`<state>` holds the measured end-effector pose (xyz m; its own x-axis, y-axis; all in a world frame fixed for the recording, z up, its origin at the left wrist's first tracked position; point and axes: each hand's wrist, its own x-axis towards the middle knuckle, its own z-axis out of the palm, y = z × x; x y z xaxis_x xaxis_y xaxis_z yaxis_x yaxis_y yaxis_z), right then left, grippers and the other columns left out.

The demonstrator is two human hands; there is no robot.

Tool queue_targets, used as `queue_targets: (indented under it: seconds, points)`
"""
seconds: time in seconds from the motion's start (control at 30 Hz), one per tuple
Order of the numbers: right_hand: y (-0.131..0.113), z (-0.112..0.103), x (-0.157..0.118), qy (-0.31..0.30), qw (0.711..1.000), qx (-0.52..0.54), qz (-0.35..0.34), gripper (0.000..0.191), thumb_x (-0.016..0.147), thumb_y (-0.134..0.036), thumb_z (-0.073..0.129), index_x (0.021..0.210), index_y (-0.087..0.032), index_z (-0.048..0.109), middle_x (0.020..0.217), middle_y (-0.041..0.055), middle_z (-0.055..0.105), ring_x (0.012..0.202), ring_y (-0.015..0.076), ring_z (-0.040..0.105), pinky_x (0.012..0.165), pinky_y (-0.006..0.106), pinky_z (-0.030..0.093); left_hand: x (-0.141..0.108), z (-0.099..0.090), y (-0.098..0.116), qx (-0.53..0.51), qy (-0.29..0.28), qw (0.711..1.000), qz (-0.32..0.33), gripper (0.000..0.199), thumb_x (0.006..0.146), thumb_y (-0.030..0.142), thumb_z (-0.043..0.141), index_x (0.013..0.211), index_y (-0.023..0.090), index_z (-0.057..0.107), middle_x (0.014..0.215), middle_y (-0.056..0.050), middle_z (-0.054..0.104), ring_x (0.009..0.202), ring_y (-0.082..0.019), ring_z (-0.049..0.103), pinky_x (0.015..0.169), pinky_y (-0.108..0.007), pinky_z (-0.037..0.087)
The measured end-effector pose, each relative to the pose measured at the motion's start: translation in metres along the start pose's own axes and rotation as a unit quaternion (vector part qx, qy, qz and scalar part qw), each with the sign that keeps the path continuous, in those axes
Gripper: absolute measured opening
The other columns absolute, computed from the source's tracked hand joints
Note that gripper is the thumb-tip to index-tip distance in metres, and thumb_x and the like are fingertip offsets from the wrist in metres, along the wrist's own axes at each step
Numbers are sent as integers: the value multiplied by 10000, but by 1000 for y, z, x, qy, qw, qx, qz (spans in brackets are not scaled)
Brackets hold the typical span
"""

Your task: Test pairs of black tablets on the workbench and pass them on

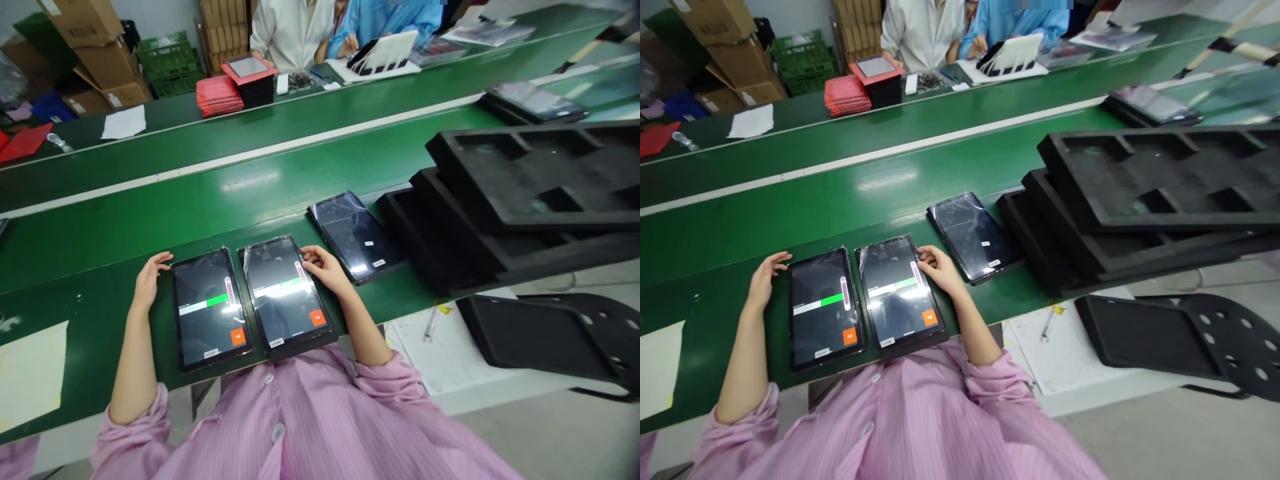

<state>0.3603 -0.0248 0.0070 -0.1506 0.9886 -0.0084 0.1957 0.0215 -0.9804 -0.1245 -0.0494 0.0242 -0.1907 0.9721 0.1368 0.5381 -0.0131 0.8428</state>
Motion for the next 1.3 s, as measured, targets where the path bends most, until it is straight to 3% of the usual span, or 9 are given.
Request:
queue_targets:
  seconds: [0.13, 0.3, 0.53, 0.7, 0.83, 0.93, 1.03, 1.13, 1.3]
  points:
    - [1, 1, 1, 2, 1000, 3, 4, 358, 747, -369, 713, 1064, -215, 652, 876, 22, 607, 781, 179, 592, 682, 306, 482, 3, -1, 6, 45, -65, 996, -34, 470, 806, 570, 638, 1063, 185, 716, 882, -55, 683, 728, -182, 563, 660, -289, 424]
    - [2, 1, 1, 8, 1000, 2, 5, 361, 743, -370, 715, 1062, -215, 651, 880, 20, 602, 780, 174, 587, 679, 299, 475, 6, 3, 9, 3, -74, 996, -48, 484, 755, 516, 694, 1105, 182, 690, 879, -33, 624, 680, -144, 513, 644, -274, 409]
    - [2, 0, 2, 8, 1000, 1, 6, 365, 737, -385, 724, 1054, -217, 650, 872, 21, 607, 777, 179, 590, 662, 298, 478, 7, 17, 3, -89, 17, 994, -64, 413, 628, 445, 753, 909, 219, 551, 802, -7, 597, 625, -132, 507, 595, -259, 394]
    - [1, 2, -1, 11, 1000, -7, -2, 368, 739, -397, 724, 1053, -218, 653, 875, 27, 612, 781, 183, 592, 668, 302, 492, 2, 30, 2, -79, 71, 994, -33, 393, 696, 454, 716, 923, 224, 493, 844, -17, 609, 740, -157, 590, 703, -287, 468]
    - [5, 4, -2, 65, 998, 20, -18, 377, 805, -459, 676, 1110, -242, 626, 887, 32, 624, 799, 192, 610, 723, 331, 535, 2, 29, -4, -78, 234, 969, 7, 297, 853, 431, 577, 1034, 208, 500, 1067, -76, 616, 973, -182, 618, 850, -320, 485]
    - [14, 2, 8, 123, 989, 77, -22, 438, 855, -555, 598, 1199, -285, 569, 1119, 75, 639, 1026, 223, 635, 856, 371, 559, 7, 18, -17, -145, 329, 933, -15, 226, 897, 369, 493, 1067, 225, 452, 1032, -56, 585, 917, -166, 607, 803, -317, 491]
    - [25, -3, 27, 111, 988, 103, -8, 555, 859, -673, 522, 1296, -331, 491, 1387, 93, 545, 1296, 237, 531, 1014, 427, 509, 10, 6, -28, -182, 340, 922, -41, 189, 912, 373, 396, 1033, 234, 437, 908, -30, 540, 828, -165, 585, 735, -320, 491]
    - [33, -9, 47, 91, 994, 63, -4, 695, 834, -759, 486, 1386, -348, 395, 1480, 105, 473, 1393, 241, 451, 1072, 450, 467, 9, 0, -32, -225, 323, 918, -53, 242, 905, 436, 361, 1012, 239, 451, 902, -30, 529, 814, -161, 581, 704, -300, 492]
    - [40, -19, 67, 162, 986, 13, -45, 746, 854, -765, 442, 1430, -300, 345, 1530, 130, 408, 1439, 243, 394, 1105, 436, 439, 7, -1, -27, -216, 298, 928, -57, 429, 862, 616, 273, 985, 246, 450, 930, -47, 531, 822, -171, 579, 694, -293, 499]
